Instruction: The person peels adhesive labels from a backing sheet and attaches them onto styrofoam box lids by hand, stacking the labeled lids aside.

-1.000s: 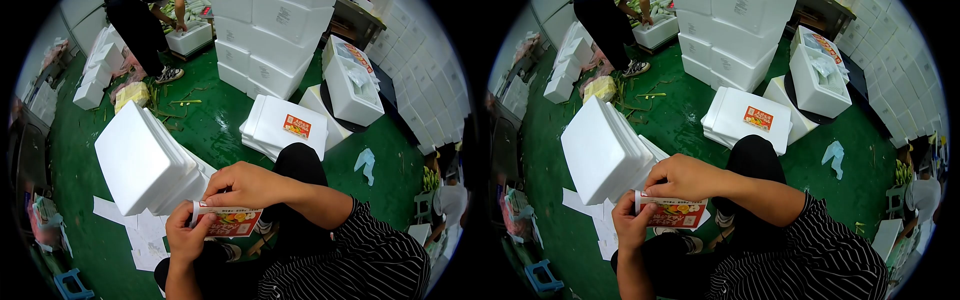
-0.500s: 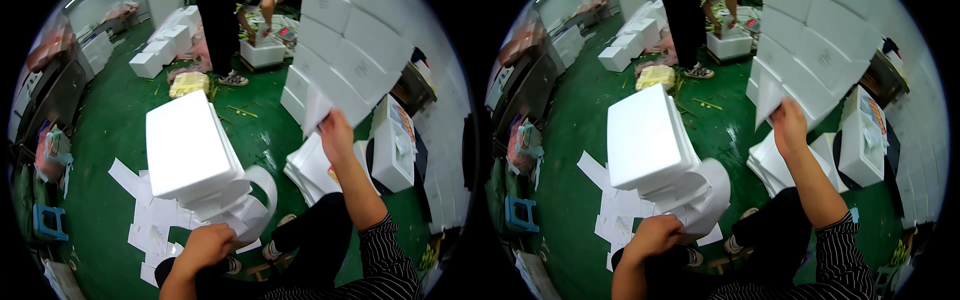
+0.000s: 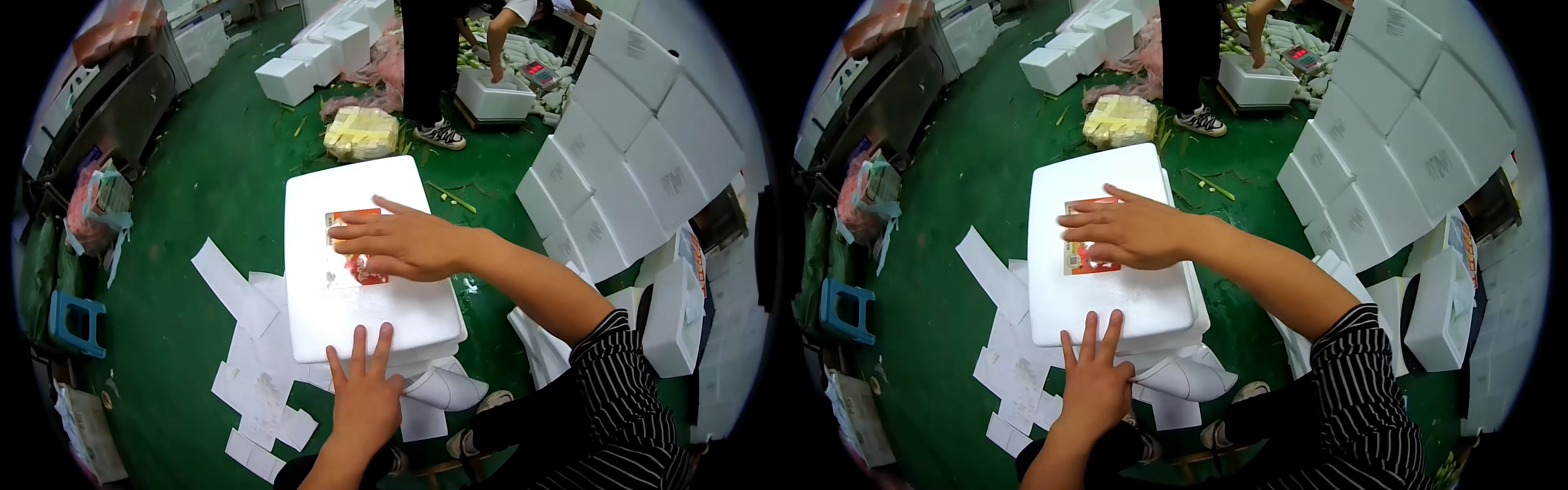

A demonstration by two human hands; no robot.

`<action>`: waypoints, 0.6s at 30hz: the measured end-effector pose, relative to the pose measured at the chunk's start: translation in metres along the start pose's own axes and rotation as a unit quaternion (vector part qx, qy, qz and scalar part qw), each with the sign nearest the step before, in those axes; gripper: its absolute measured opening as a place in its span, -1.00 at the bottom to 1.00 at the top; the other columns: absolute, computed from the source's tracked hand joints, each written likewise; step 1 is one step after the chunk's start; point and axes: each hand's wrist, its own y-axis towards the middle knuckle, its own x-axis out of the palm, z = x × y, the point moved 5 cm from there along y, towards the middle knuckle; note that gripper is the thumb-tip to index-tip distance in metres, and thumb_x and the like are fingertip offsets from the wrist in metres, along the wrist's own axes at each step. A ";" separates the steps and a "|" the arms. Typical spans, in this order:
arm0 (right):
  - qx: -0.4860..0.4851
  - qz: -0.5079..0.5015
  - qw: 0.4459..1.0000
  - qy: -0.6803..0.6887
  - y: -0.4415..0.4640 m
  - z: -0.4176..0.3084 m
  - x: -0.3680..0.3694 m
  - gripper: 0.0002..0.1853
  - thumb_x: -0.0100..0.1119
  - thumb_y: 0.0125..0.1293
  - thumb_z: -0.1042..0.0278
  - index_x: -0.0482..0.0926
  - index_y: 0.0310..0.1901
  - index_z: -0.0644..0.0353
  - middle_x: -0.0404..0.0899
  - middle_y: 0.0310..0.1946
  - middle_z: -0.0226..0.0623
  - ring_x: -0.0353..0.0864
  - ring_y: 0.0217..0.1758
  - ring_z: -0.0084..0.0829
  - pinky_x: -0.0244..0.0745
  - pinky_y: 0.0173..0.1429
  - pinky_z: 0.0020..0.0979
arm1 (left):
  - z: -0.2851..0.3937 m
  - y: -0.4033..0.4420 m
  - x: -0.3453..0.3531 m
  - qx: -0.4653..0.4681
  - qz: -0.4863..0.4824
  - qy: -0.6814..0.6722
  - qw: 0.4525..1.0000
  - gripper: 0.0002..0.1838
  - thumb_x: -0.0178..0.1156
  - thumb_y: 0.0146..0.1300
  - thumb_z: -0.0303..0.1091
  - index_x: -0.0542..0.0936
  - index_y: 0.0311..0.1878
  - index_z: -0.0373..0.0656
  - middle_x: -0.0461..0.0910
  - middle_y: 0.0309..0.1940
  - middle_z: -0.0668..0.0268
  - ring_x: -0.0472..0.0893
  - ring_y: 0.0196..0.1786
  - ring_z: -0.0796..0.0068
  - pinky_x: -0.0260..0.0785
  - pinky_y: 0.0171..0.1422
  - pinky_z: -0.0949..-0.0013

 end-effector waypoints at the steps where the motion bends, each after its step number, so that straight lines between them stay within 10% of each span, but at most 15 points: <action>1: -0.008 -0.034 0.999 -0.004 0.015 0.004 0.011 -0.45 -0.25 0.68 -0.12 0.35 0.54 -0.14 0.15 0.66 -0.48 -0.06 0.76 -0.31 -0.34 0.76 0.16 | 0.003 0.002 0.001 0.000 0.005 -0.008 1.000 -0.99 0.34 0.04 -0.44 0.70 -0.46 -0.11 0.14 0.65 0.00 0.03 0.67 -0.35 -0.28 0.56 -0.68; 4: -0.031 -0.096 0.994 -0.044 0.047 0.038 0.033 -0.34 -0.30 0.66 -0.22 0.13 0.66 -0.17 -0.03 0.72 -0.49 -0.16 0.78 -0.31 -0.43 0.76 0.17 | 0.004 0.007 0.002 0.012 -0.004 0.009 1.000 -0.98 0.35 0.03 -0.45 0.69 -0.47 -0.12 0.12 0.65 -0.06 0.01 0.66 -0.40 -0.28 0.54 -0.70; 6: 0.126 -0.038 0.988 -0.086 0.064 0.088 0.007 -0.29 -0.22 0.63 -0.22 0.09 0.67 -0.10 -0.03 0.72 -0.41 -0.18 0.79 -0.30 -0.44 0.75 0.21 | 0.009 0.004 0.007 -0.004 0.002 0.016 1.000 -0.97 0.33 0.04 -0.45 0.68 -0.48 -0.13 0.11 0.65 -0.08 0.01 0.67 -0.40 -0.30 0.55 -0.70; 10: 0.068 -0.040 0.997 -0.024 0.049 0.029 0.027 -0.22 -0.09 0.59 -0.17 0.06 0.66 0.09 -0.04 0.72 -0.29 -0.13 0.78 -0.25 -0.41 0.73 0.25 | -0.005 -0.003 0.012 0.002 0.007 0.033 0.999 -0.95 0.33 0.05 -0.43 0.67 -0.48 -0.13 0.09 0.66 -0.06 0.00 0.68 -0.33 -0.33 0.57 -0.67; 13: -0.078 -0.109 0.991 -0.028 -0.011 -0.064 0.056 -0.25 -0.44 0.66 -0.27 0.10 0.65 0.08 0.03 0.69 -0.21 -0.08 0.77 -0.27 -0.37 0.77 0.14 | -0.008 -0.007 0.016 0.002 0.006 0.016 1.000 -0.93 0.29 0.10 -0.44 0.68 -0.47 -0.14 0.10 0.67 0.00 0.01 0.69 -0.29 -0.35 0.57 -0.67; 16: 0.153 0.037 0.988 0.003 -0.073 -0.052 0.034 -0.21 -0.01 0.58 -0.20 0.18 0.60 0.22 0.05 0.66 0.01 0.05 0.71 0.02 -0.09 0.71 0.12 | -0.003 -0.010 0.008 0.001 0.007 -0.002 1.000 -0.92 0.26 0.13 -0.44 0.70 -0.46 -0.12 0.11 0.67 0.02 0.00 0.69 -0.28 -0.37 0.58 -0.67; 18: 0.473 0.338 0.809 0.091 -0.125 -0.017 0.070 0.01 0.28 0.37 -0.30 0.17 0.58 0.31 0.03 0.62 0.24 0.10 0.66 0.17 -0.02 0.67 0.13 | -0.002 -0.008 0.006 0.010 0.017 -0.016 1.000 -0.95 0.30 0.09 -0.40 0.72 -0.43 -0.09 0.10 0.67 0.00 -0.03 0.70 -0.29 -0.40 0.59 -0.65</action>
